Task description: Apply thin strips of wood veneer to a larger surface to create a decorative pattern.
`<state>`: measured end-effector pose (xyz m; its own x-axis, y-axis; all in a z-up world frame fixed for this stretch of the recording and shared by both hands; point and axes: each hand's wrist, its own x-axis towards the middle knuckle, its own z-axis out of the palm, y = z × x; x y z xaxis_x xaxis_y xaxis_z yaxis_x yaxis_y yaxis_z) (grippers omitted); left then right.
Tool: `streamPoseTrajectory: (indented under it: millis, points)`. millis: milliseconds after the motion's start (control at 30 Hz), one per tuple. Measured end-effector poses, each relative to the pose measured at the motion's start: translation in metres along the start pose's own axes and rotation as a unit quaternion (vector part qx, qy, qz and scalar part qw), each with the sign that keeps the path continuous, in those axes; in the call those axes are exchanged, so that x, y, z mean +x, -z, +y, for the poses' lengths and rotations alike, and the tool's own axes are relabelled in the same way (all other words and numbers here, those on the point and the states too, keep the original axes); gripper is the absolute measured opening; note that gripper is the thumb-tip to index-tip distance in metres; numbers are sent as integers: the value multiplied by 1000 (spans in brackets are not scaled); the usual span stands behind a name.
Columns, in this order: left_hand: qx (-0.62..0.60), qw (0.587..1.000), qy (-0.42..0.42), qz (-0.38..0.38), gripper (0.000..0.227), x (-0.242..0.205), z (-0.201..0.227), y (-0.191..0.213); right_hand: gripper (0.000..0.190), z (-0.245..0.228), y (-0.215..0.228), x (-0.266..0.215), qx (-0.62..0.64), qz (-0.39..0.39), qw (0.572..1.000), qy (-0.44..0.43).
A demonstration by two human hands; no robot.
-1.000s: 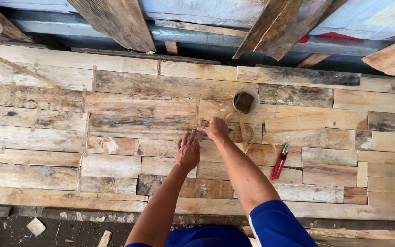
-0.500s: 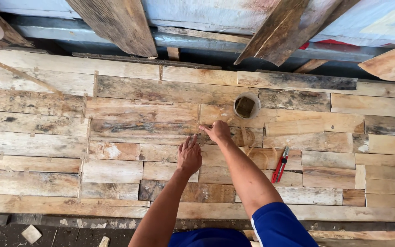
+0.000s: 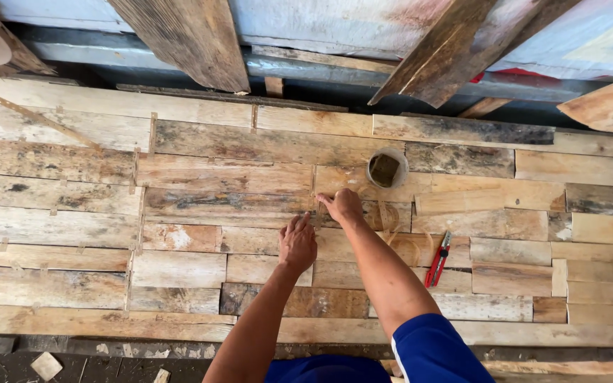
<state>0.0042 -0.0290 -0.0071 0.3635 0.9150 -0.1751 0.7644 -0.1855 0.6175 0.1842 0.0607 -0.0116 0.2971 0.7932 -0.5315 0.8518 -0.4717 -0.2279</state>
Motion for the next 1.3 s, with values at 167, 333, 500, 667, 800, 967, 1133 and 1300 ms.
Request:
streamPoseTrajectory:
  millis: [167, 333, 500, 667, 800, 967, 1133, 1300]
  points:
    - [2, 1000, 2, 2, 20, 2, 0, 1, 86, -4, 3, 3, 3, 5, 1000, -7]
    - [-4, 1000, -9, 24, 20, 1, 0, 0, 82, 0, -7, 8, 21, 26, 999, -15]
    - [-6, 999, -5, 31, 17, 1, 1, -1, 78, -5, 1, -5, 37, 48, 998, -23]
    - [-47, 996, 28, 71, 14, 3, 8, -9, 63, 12, -16, -13, 77, 107, 990, 48]
    - [-113, 985, 108, 77, 13, 9, 23, -4, 49, 32, -23, -25, 201, 111, 968, 103]
    - [-158, 970, 145, 116, 13, 14, 37, -3, 36, 75, 0, -25, 333, 135, 932, 37]
    - [-337, 918, 164, 129, 18, -1, 51, -4, 36, 131, 20, 3, 374, 331, 867, -2]
    - [-433, 876, 183, 110, 28, -29, 47, -28, 35, 152, 30, 42, 467, 250, 844, -87]
